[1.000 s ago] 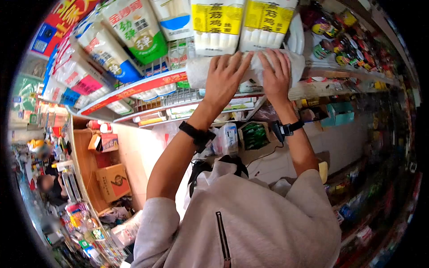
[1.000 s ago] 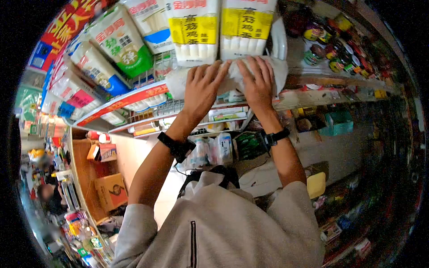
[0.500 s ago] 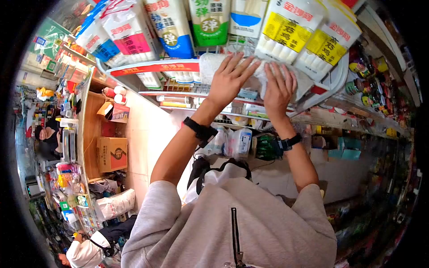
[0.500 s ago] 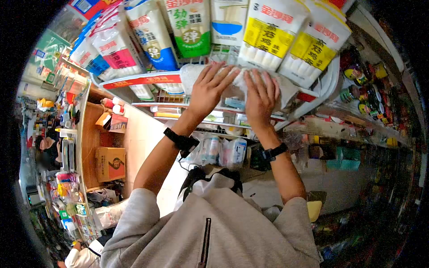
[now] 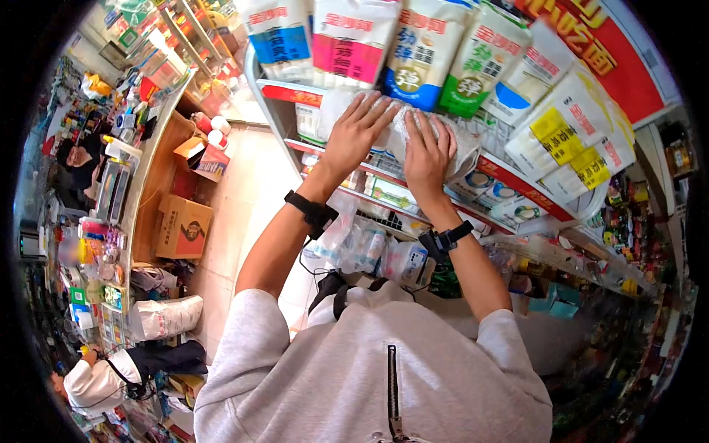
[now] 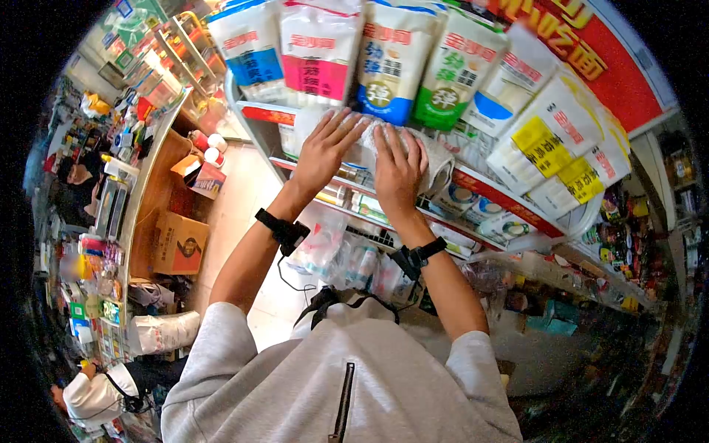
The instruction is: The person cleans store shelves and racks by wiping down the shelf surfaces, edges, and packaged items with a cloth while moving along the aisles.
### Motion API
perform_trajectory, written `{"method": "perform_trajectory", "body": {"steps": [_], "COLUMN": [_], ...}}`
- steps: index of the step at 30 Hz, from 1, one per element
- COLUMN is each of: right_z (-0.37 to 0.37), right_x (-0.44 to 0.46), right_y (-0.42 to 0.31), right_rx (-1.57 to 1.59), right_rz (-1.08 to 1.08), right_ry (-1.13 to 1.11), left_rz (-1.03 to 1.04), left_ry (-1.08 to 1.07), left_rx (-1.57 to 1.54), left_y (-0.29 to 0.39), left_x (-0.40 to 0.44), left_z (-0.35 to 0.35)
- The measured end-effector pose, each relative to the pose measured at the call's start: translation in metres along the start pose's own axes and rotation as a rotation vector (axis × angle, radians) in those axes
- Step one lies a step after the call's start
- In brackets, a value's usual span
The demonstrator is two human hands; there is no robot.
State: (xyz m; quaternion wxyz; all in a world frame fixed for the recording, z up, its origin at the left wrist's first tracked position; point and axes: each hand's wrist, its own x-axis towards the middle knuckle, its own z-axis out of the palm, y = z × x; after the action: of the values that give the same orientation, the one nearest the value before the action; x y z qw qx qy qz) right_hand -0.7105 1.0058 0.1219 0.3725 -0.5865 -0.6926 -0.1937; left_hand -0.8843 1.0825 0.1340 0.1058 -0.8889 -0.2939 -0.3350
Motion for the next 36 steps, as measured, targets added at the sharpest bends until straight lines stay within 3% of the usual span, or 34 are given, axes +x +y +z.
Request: {"method": "perform_trajectory", "body": {"steps": [10, 20, 28, 36], "right_z": [0.045, 0.110, 0.113, 0.065], "right_x": [0.029, 0.085, 0.092, 0.060], "right_y": [-0.064, -0.143, -0.128, -0.068], "right_rx": [-0.034, 0.003, 0.093, 0.060], "right_rz": [-0.039, -0.204, -0.215, -0.193], "right_ry": [-0.053, -0.143, -0.163, -0.177], "left_rz": [0.013, -0.126, -0.184, -0.174], "left_ry": [-0.001, 0.032, 0.144, 0.097], "left_rx": [-0.011, 0.122, 0.020, 0.067], "left_y": [-0.073, -0.180, -0.169, -0.100], "left_x": [-0.037, -0.075, -0.067, -0.052], "left_z": [-0.025, -0.061, -0.058, -0.038]}}
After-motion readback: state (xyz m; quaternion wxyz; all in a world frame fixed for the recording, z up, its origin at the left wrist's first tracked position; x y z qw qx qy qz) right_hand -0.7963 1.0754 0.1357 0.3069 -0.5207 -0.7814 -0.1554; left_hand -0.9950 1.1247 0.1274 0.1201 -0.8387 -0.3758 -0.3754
